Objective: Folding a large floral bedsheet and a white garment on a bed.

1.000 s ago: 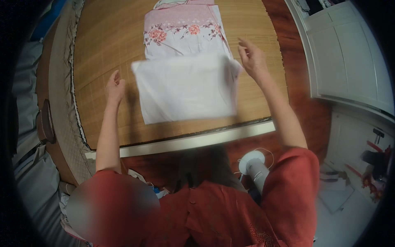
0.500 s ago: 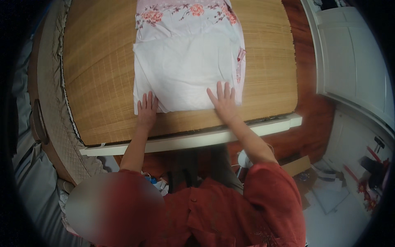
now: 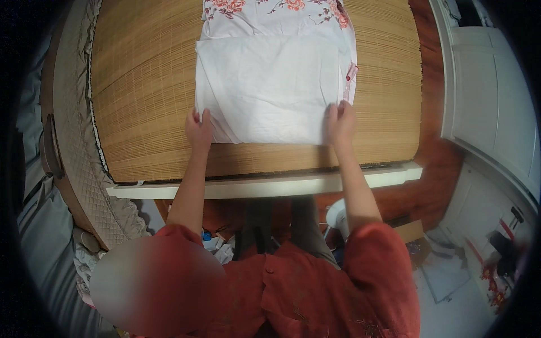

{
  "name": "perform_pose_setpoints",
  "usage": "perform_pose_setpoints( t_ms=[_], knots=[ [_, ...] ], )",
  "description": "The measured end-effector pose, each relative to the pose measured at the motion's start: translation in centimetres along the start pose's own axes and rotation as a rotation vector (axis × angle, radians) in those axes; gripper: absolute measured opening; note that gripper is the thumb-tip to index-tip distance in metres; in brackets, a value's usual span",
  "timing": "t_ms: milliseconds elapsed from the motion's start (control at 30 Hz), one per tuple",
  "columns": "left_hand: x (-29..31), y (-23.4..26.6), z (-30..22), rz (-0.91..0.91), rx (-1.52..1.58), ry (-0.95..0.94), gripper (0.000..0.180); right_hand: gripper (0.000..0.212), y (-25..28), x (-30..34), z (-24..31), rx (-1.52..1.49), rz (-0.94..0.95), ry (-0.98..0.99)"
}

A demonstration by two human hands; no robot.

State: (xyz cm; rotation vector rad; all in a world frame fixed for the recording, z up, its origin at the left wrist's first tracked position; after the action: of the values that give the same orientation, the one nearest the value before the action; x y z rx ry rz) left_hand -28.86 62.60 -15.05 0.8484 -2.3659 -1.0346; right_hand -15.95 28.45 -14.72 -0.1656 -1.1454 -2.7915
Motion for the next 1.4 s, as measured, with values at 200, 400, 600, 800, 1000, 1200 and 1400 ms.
perform_pose_setpoints(
  t_ms=[200, 400, 600, 800, 1000, 1200, 1400],
  knots=[
    [-3.7, 0.7, 3.3, -0.217, -0.1, 0.052, 0.029, 0.024, -3.5, -3.2, 3.8, 0.351, -0.092, 0.024],
    [-2.7, 12.5, 13.5, -0.091, -0.321, 0.219, 0.039, 0.025, 1.8, -5.3, -1.1, 0.358, -0.045, 0.017],
    [5.7, 7.0, 1.4, 0.29, -0.425, -0.632, 0.046, 0.064, 2.7, 4.0, 2.1, 1.006, 0.151, 0.562],
    [4.3, -0.9, -0.3, 0.279, -0.665, -0.932, 0.048, 0.057, 0.6, 2.5, 0.4, 0.991, 0.211, 0.648],
    [1.6, 1.8, -0.3, 0.45, -0.365, -0.831, 0.034, 0.058, 2.5, 3.1, 2.3, 0.767, 0.475, 0.475],
    [6.0, 12.0, -6.2, 0.814, -0.209, -0.618, 0.037, 0.063, 10.1, 8.9, 7.5, 0.639, 0.743, 0.349],
    [3.4, 18.6, -9.2, 0.914, -0.052, -0.401, 0.037, 0.047, 15.6, 6.6, 13.7, 0.221, 0.864, 0.435]
  ],
)
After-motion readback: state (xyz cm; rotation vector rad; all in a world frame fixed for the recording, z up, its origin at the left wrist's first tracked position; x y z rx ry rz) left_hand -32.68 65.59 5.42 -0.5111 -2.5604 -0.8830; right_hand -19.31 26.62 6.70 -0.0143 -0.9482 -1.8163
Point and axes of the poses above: each hand's wrist, its own x-axis away from the middle knuckle, its own y-axis out of the back of the hand, z = x × y, the point moved 2 cm from there along -x, towards the middle knuckle, and after that the axes turned 5 degrees about z, right-handed, at the moved point
